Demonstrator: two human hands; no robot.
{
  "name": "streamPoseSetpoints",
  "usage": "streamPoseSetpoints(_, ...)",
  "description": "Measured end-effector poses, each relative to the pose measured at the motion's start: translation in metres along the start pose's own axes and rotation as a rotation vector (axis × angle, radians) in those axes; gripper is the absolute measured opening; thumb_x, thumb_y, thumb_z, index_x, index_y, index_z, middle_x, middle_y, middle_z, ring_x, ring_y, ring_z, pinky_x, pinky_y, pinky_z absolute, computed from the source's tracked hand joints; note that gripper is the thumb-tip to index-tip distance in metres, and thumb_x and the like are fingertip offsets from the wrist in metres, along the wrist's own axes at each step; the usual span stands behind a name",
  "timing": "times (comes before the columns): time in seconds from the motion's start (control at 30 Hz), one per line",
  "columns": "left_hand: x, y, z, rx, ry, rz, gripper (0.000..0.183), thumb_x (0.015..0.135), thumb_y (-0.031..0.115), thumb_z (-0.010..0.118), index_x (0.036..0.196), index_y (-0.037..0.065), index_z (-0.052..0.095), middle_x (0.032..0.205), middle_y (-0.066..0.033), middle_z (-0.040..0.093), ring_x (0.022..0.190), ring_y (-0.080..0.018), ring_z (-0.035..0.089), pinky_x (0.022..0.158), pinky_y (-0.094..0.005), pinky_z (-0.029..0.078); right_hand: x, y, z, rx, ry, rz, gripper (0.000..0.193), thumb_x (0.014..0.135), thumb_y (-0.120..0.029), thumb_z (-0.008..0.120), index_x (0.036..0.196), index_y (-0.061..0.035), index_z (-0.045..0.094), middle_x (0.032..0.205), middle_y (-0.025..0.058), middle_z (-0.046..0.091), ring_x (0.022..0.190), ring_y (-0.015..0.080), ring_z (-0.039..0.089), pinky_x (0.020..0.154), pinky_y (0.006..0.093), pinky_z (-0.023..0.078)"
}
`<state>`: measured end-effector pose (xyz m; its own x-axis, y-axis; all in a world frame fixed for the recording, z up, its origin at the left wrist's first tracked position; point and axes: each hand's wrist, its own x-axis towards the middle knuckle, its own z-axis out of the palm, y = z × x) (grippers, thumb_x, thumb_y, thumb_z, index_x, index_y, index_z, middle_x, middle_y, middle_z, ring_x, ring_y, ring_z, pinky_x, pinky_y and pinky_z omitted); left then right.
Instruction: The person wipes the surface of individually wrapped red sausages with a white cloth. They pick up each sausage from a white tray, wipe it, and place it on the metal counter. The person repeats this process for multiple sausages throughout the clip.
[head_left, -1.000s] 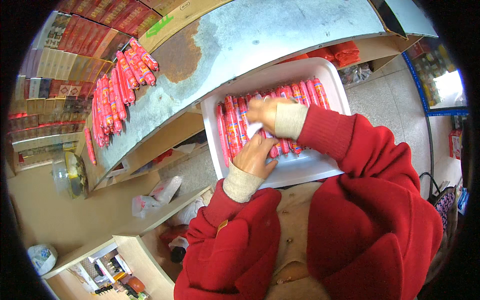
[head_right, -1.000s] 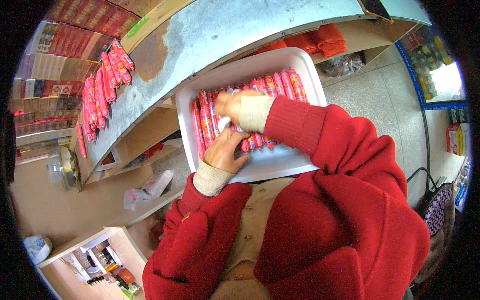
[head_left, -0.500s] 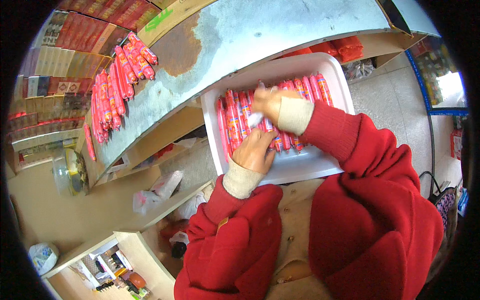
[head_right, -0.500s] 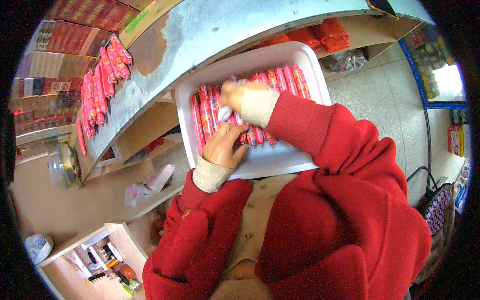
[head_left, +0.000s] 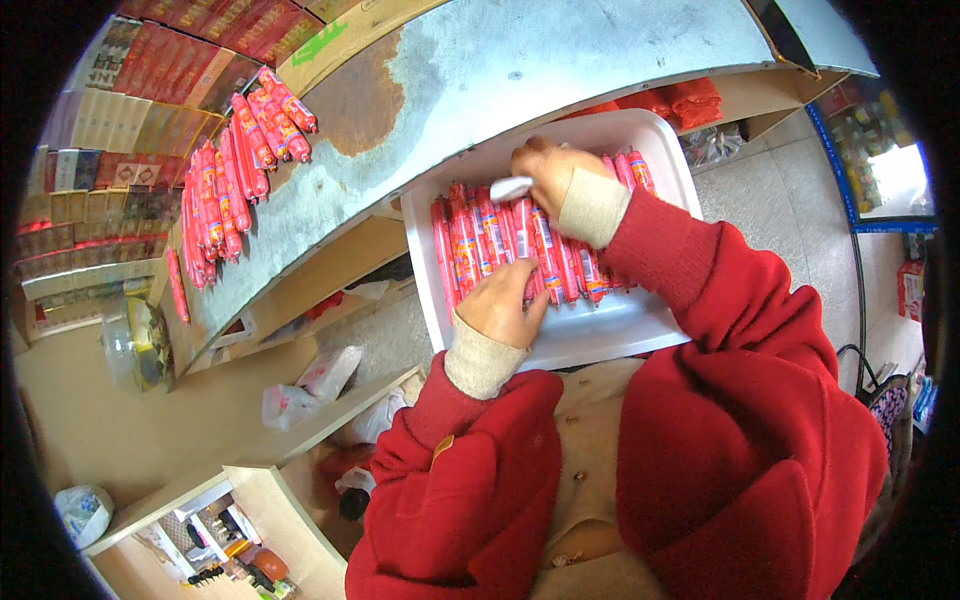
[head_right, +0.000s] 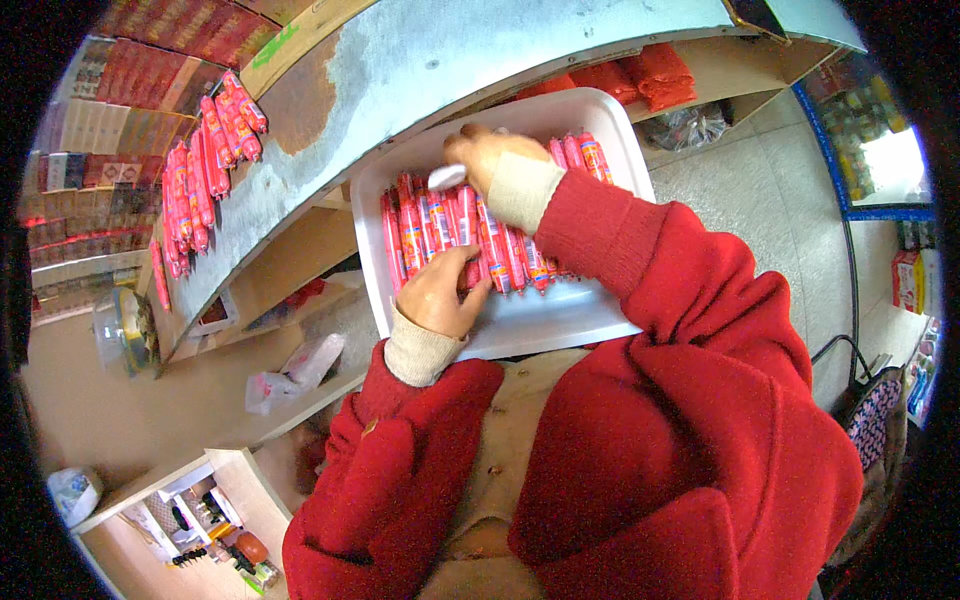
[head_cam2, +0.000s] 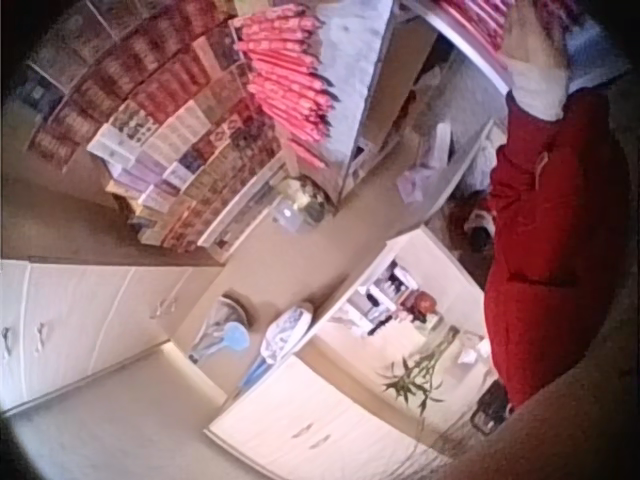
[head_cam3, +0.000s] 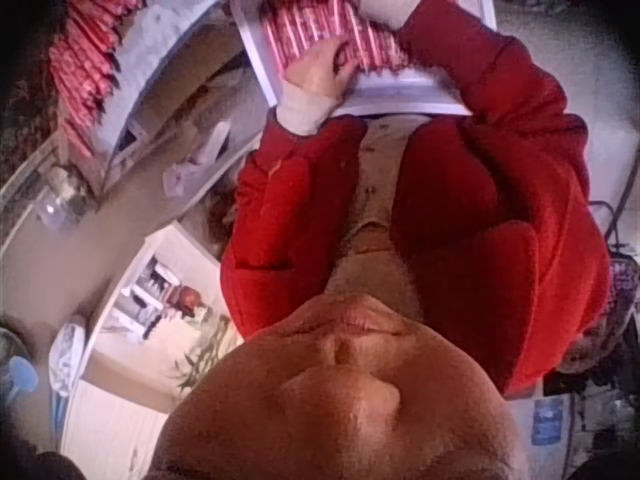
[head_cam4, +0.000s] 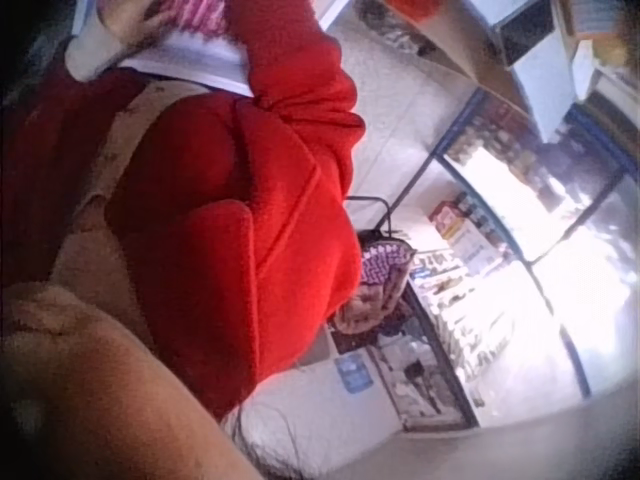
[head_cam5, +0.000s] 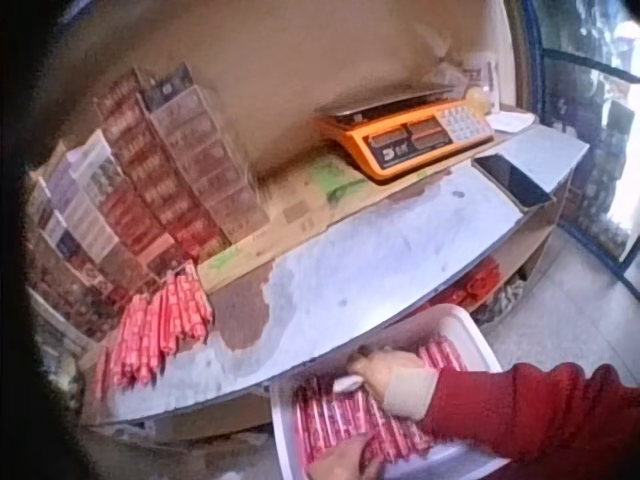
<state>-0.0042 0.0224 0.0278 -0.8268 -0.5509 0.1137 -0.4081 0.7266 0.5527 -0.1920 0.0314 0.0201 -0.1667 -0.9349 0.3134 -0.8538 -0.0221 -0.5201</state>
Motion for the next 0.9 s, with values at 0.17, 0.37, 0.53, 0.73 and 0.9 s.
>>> streamPoseSetpoints(0.17,-0.001,-0.004,0.002,0.051,0.038,-0.096,0.028,0.074,0.016,0.072,0.093,0.002,0.056,0.081,-0.0168,0.06,0.077,-0.0347,0.061,0.068,-0.0407,0.048,-0.009,-0.006,0.009,0.284,-0.38,-0.269,0.013,0.077,-0.007,0.059,0.091,-0.0067,0.059,0.091,0.0135,0.055,0.083,0.0345,0.06,0.071,0.0421,0.051)
streamPoseSetpoints(0.37,0.0,-0.005,0.002,0.083,-0.015,-0.105,0.028,0.073,0.016,0.073,0.087,0.002,0.052,0.08,-0.017,0.059,0.076,-0.0344,0.06,0.066,-0.0404,0.048,-0.006,0.006,0.013,0.007,-0.099,-0.044,0.015,0.08,-0.006,0.055,0.093,-0.0099,0.061,0.095,0.015,0.058,0.084,0.0359,0.061,0.073,0.0447,0.05)
streamPoseSetpoints(0.53,-0.001,-0.004,0.0,0.088,-0.008,-0.061,0.032,0.072,0.016,0.073,0.094,0.003,0.054,0.084,-0.0163,0.059,0.078,-0.0341,0.06,0.068,-0.0409,0.048,-0.003,-0.001,0.009,0.188,-0.458,-0.323,0.013,0.077,-0.007,0.058,0.089,-0.0103,0.062,0.092,0.013,0.057,0.081,0.0314,0.062,0.067,0.0402,0.052)
streamPoseSetpoints(0.73,-0.001,0.002,-0.003,0.122,-0.119,-0.117,0.044,0.073,0.016,0.072,0.111,0.007,0.054,0.092,-0.017,0.058,0.081,-0.0353,0.06,0.071,-0.0417,0.05,0.0,-0.001,0.005,-0.049,-0.113,0.05,0.025,0.078,-0.007,0.059,0.103,-0.0108,0.061,0.1,0.0163,0.058,0.09,0.0365,0.063,0.076,0.0456,0.052)
streamPoseSetpoints(0.9,-0.002,0.004,-0.007,0.181,-0.212,-0.135,0.051,0.072,0.018,0.072,0.118,0.009,0.052,0.096,-0.0184,0.058,0.083,-0.0373,0.06,0.071,-0.042,0.05,-0.003,-0.003,0.008,0.139,-0.333,-0.237,0.021,0.075,-0.004,0.058,0.096,-0.0089,0.06,0.093,0.0134,0.056,0.082,0.0331,0.062,0.068,0.0407,0.052)
